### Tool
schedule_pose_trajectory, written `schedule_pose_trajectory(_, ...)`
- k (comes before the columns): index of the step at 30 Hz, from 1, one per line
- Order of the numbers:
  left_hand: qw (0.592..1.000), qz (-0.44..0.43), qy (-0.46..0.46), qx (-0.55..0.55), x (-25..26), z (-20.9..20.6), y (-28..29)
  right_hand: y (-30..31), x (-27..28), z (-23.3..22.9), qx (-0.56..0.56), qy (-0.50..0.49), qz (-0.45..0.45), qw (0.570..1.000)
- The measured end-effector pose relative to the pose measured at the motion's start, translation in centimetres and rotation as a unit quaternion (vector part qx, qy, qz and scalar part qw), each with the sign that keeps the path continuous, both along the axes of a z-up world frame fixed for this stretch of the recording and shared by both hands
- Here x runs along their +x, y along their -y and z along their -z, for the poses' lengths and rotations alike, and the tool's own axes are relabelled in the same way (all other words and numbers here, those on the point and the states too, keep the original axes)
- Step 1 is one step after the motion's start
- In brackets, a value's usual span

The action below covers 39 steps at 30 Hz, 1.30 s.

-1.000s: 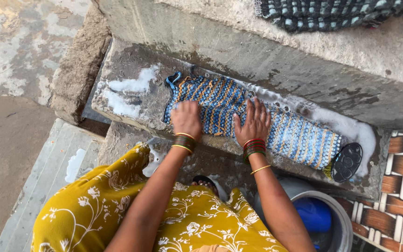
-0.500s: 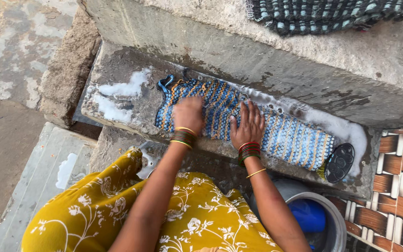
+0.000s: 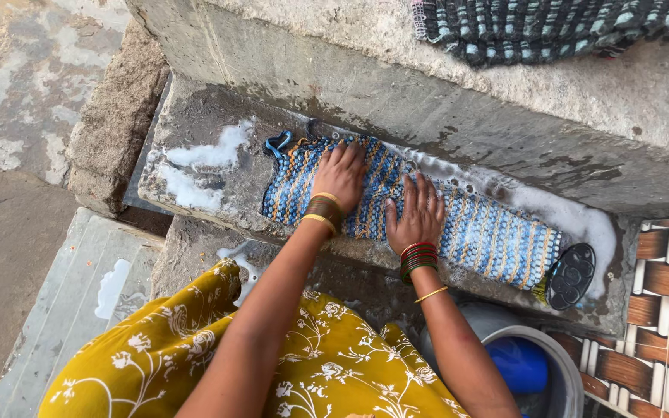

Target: The person washes a rug by hand, scrubbing it with a brush and soap on a concrete step before rinsing it in a bucket of water and wringing it out.

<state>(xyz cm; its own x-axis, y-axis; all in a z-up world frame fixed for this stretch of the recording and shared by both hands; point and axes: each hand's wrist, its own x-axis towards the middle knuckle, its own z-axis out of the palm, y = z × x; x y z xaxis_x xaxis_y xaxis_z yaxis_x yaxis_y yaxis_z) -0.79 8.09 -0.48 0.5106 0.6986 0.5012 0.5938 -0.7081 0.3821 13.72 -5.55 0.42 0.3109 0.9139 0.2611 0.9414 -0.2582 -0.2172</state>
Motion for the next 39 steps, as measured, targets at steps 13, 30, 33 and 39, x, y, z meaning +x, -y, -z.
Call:
schedule_pose_trajectory(13,0.990,-0.050,-0.120,-0.060,-2.4,2.9,2.3,0.0,0.1,0.2,0.003,-0.004,-0.001,1.000)
schedule_pose_trajectory(30,0.994,-0.040,-0.103,-0.014,-3.1,3.1,2.1,0.1,0.3,0.6,0.003,-0.009,0.001,1.000)
schedule_pose_trajectory(33,0.987,0.104,-0.102,-0.070,-1.1,3.5,4.2,0.0,0.4,0.7,0.003,0.001,0.002,1.000)
schedule_pose_trajectory(39,0.983,0.168,-0.068,-0.041,2.0,3.4,3.8,0.0,0.4,0.4,-0.002,0.000,0.003,1.000)
